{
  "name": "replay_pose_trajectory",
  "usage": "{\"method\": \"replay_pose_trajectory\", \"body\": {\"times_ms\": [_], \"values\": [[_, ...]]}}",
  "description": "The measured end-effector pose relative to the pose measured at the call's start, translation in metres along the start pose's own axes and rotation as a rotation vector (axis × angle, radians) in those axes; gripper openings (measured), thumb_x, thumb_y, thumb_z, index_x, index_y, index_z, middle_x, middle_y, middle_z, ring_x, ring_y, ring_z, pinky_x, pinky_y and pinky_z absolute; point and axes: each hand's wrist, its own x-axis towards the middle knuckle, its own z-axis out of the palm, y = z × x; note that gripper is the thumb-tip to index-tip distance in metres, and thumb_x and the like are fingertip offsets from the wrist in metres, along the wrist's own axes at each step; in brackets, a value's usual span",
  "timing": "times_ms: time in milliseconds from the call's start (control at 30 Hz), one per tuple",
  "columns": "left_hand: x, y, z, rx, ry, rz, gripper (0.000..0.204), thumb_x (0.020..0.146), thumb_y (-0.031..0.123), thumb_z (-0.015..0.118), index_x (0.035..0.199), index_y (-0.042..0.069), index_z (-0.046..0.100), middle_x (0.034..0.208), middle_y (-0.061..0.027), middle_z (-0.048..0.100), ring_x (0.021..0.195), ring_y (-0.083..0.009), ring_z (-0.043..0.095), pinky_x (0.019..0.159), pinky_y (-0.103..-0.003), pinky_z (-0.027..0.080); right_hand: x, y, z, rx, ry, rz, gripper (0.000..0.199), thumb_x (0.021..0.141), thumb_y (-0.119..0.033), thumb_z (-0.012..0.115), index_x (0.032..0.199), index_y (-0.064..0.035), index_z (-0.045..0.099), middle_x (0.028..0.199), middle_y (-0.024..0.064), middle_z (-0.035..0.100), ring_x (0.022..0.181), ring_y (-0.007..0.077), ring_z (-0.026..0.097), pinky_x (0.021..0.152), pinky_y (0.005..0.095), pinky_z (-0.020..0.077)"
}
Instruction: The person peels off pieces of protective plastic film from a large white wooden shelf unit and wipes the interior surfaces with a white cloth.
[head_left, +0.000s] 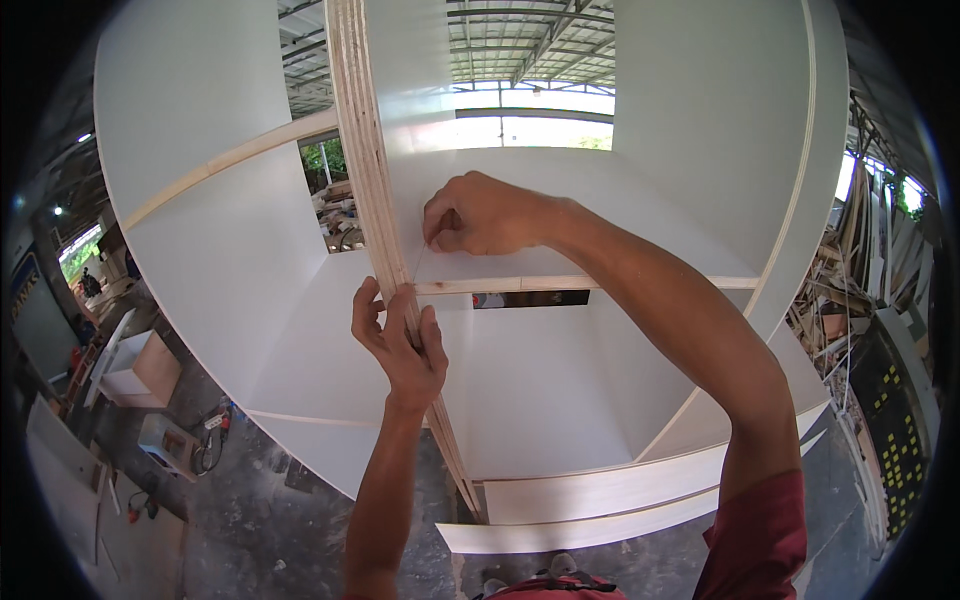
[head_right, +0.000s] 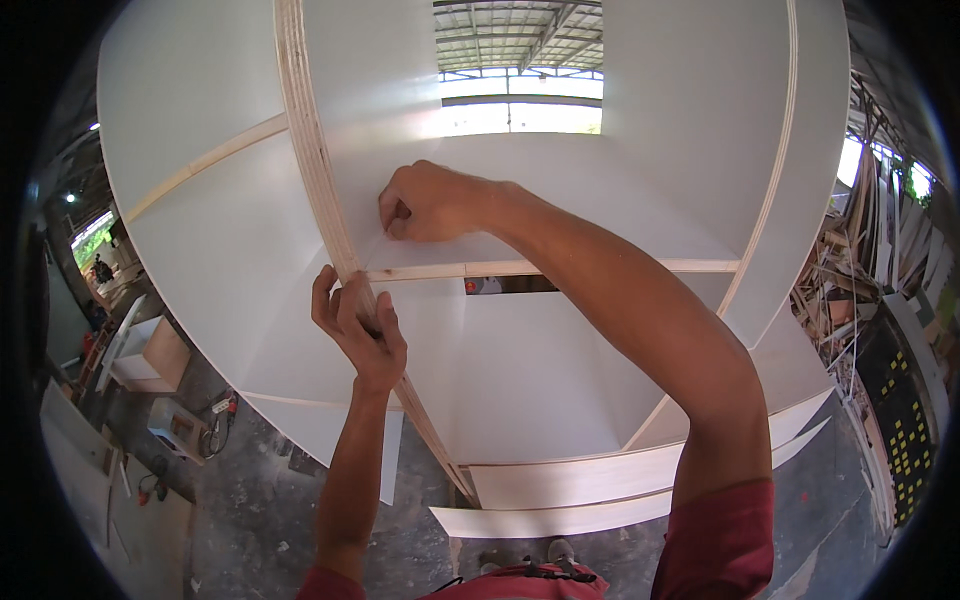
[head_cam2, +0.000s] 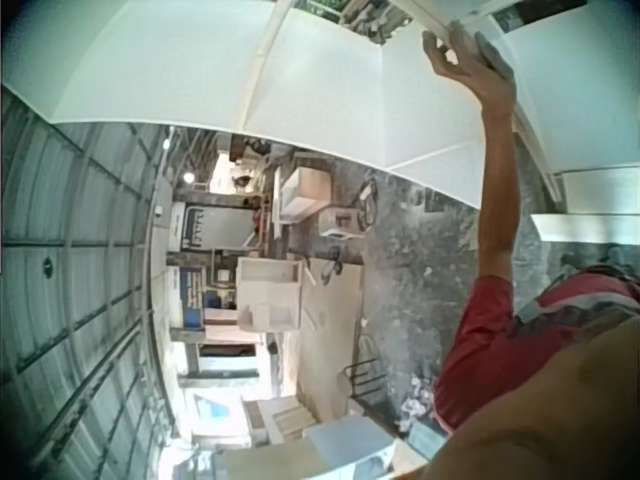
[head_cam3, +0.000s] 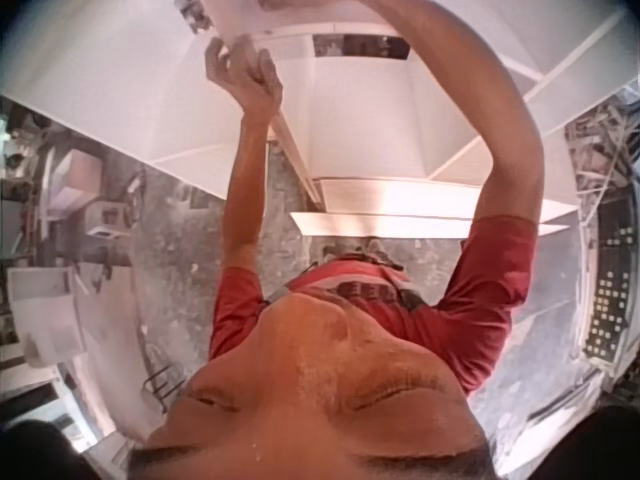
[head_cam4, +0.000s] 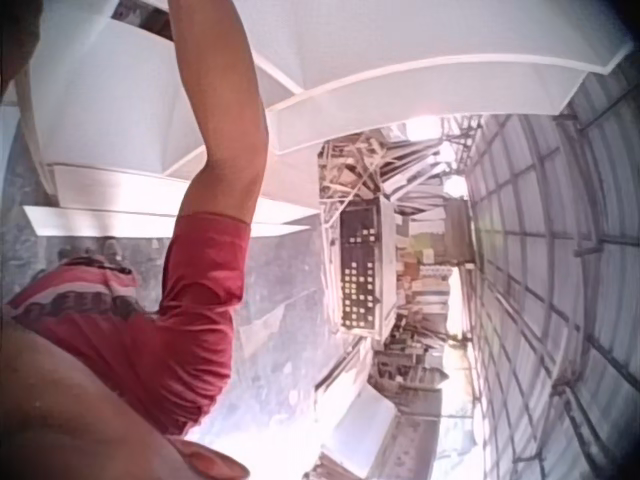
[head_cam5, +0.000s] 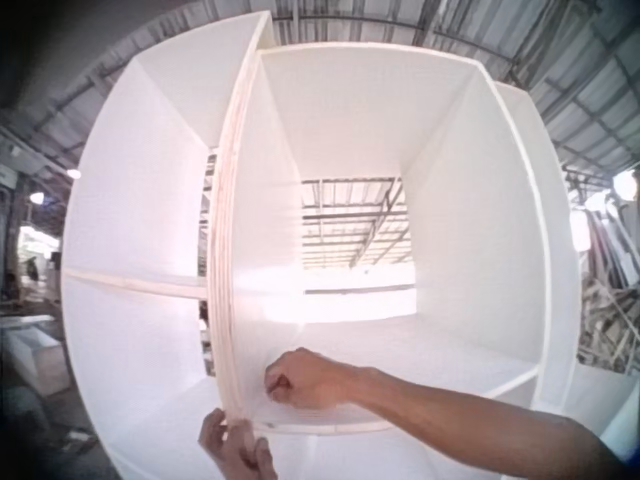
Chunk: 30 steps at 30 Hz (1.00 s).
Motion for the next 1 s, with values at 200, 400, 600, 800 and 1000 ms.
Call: {"method": "replay_pose_trajectory", "body": {"times_ms": [200,400,600,800,1000], "values": [[0.004,0.001,-0.001,0.020,0.029,0.050,0.044,0.092,0.000,0.056,0.133,-0.003,0.042,0.143,-0.0253,0.023,0.106,-0.0297,0.048,0.082,-0.040,0.045,0.012,-0.026,-0.012,-0.140,-0.032,0.112,0.017,0.077,-0.012,0.070,0.083,0.0031,0.074,0.067,0.0111,0.066,0.056,0.0198,0.060,0.053,0.0347,0.0487],[0.006,0.003,0.000,-0.004,0.025,0.037,0.044,0.092,0.001,0.056,0.133,-0.003,0.042,0.142,-0.0254,0.023,0.105,-0.0291,0.049,0.080,-0.040,0.046,0.018,-0.027,-0.017,-0.177,-0.049,0.147,0.017,0.072,-0.013,0.070,0.072,0.0043,0.072,0.057,0.0101,0.061,0.049,0.0186,0.055,0.048,0.0347,0.0446],[0.004,0.003,0.001,0.003,0.027,0.036,0.044,0.092,0.001,0.057,0.133,-0.003,0.042,0.141,-0.0254,0.025,0.101,-0.0280,0.050,0.079,-0.038,0.046,0.018,-0.024,-0.017,-0.076,-0.058,0.206,0.019,0.070,-0.014,0.071,0.072,0.0051,0.072,0.056,0.0098,0.060,0.050,0.0178,0.056,0.048,0.0335,0.0451],[0.004,0.003,-0.002,-0.001,0.027,0.036,0.044,0.092,0.003,0.058,0.134,-0.002,0.042,0.141,-0.0252,0.026,0.099,-0.0276,0.050,0.079,-0.039,0.046,0.021,-0.026,-0.013,-0.117,-0.048,0.199,0.020,0.069,-0.014,0.071,0.075,0.0050,0.073,0.058,0.0112,0.062,0.051,0.0189,0.058,0.049,0.0329,0.0472],[0.006,0.004,0.002,0.016,0.025,0.041,0.044,0.093,0.003,0.057,0.134,-0.001,0.042,0.141,-0.0245,0.025,0.095,-0.0257,0.050,0.078,-0.038,0.046,0.018,-0.023,-0.014,-0.167,-0.014,0.205,0.020,0.068,-0.014,0.070,0.077,0.0037,0.074,0.062,0.0111,0.064,0.057,0.0197,0.060,0.054,0.0344,0.0484]]}}
